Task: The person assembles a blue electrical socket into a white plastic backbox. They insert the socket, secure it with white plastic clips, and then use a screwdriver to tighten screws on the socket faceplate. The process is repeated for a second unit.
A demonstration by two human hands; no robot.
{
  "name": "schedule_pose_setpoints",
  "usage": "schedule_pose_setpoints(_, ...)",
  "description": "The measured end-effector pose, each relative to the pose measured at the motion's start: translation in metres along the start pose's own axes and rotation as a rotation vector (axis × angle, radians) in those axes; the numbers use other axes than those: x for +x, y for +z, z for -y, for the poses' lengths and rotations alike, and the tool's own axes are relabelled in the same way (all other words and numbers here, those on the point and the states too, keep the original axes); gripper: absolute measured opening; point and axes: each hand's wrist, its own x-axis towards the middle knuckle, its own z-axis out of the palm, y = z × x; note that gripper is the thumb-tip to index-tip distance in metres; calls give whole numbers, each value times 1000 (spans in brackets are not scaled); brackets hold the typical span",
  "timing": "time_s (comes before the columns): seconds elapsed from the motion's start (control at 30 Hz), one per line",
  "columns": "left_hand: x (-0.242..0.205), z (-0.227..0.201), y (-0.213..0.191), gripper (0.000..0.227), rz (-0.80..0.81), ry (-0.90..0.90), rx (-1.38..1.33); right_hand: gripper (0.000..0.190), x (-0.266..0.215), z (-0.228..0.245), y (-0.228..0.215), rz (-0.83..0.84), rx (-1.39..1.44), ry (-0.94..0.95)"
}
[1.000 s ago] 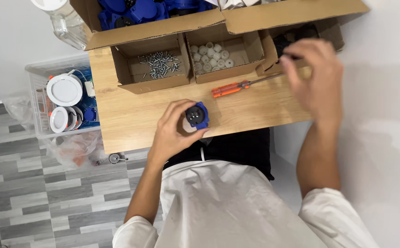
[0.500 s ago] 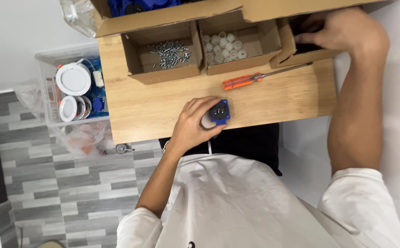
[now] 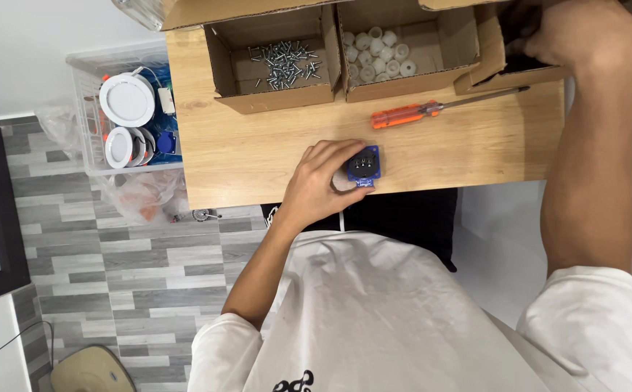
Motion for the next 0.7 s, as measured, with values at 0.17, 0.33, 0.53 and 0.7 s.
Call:
schedule_pose_setpoints(0.17, 0, 0, 1, 64, 6, 1, 0, 32, 6, -5, 6, 3, -25, 19)
schedule_pose_setpoints(0.33, 1, -2, -1, 64, 16, -19, 3, 29, 18, -23, 20, -108, -33, -104)
schedule_pose_setpoints(0.53, 3, -1, -2, 64, 14, -8, -2, 33, 27, -29, 27, -105, -42, -56)
schedule_pose_setpoints(0.7, 2, -1, -1, 64, 19, -22, 8, 15, 46, -62, 56, -293, -70, -208)
